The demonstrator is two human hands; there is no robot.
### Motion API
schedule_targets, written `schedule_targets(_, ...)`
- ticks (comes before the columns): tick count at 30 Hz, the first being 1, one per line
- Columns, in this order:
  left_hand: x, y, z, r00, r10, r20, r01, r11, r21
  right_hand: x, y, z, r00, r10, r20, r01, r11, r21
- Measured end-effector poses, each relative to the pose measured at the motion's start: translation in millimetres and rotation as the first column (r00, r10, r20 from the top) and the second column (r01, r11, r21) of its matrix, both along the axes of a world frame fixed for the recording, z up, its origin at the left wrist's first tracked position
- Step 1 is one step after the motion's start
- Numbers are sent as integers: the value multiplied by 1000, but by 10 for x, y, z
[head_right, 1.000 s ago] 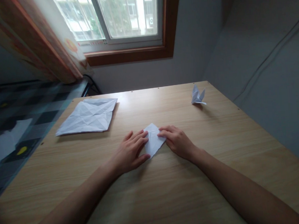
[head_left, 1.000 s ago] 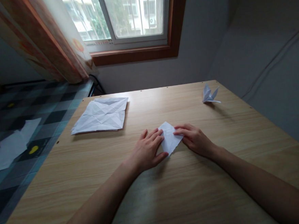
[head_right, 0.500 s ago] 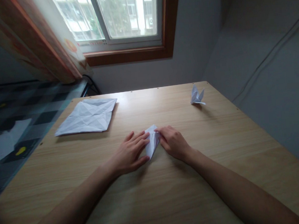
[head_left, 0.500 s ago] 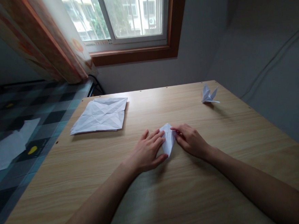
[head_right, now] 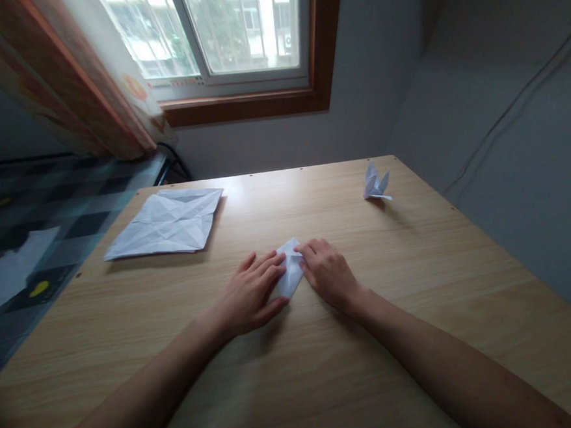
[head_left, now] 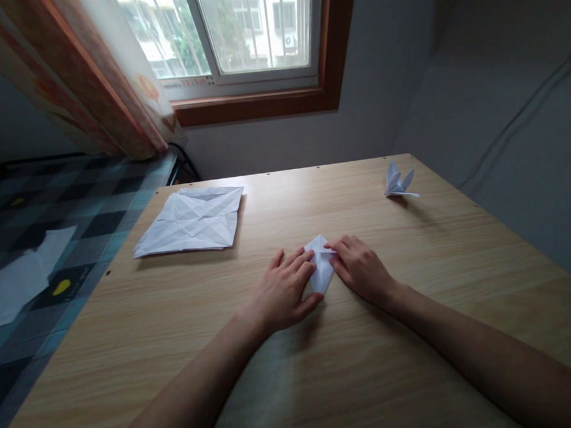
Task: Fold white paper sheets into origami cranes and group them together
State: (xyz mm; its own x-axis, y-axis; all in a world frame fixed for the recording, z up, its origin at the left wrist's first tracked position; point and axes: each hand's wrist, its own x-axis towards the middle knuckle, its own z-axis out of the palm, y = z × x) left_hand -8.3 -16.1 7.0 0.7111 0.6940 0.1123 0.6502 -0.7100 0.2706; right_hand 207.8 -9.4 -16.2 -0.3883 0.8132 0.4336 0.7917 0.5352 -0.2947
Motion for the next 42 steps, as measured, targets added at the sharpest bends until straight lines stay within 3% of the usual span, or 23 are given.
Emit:
schedule_targets(7, -9, 0, 21, 1000, -5, 15, 5, 1000, -2, -88, -166, 59, 987, 52, 152, -62, 996, 65)
schedule_targets(17, -23, 7, -3, 1000, -8, 23, 8, 1000, 0, -130, -299, 26, 967, 248, 52, -251, 967, 51)
schedule_targets(20, -26, 10, -4, 1000, -12, 15, 12, 1000, 0, -53, -213, -7, 975, 218, 31, -219, 974, 63)
schedule_targets(26, -22, 11, -5, 1000, -10, 7, 10, 1000, -4, 121, -32, -15, 998, 36, 49, -37, 999, 34)
schedule_targets(31, -21, 16, -3, 1000, -5, 1, 5, 1000, -5, 115, -25, -24, 999, 11, 48, -12, 999, 30)
schedule_targets(37, -23, 18, -16, 1000, -9, 2, 9, 1000, -1, 93, -33, -18, 981, 144, -130, -148, 989, -24)
schedule_targets(42, -27, 13, -25, 1000, -7, 5, 7, 1000, -4, 140, -55, 48, 939, 112, -326, -124, 992, -14)
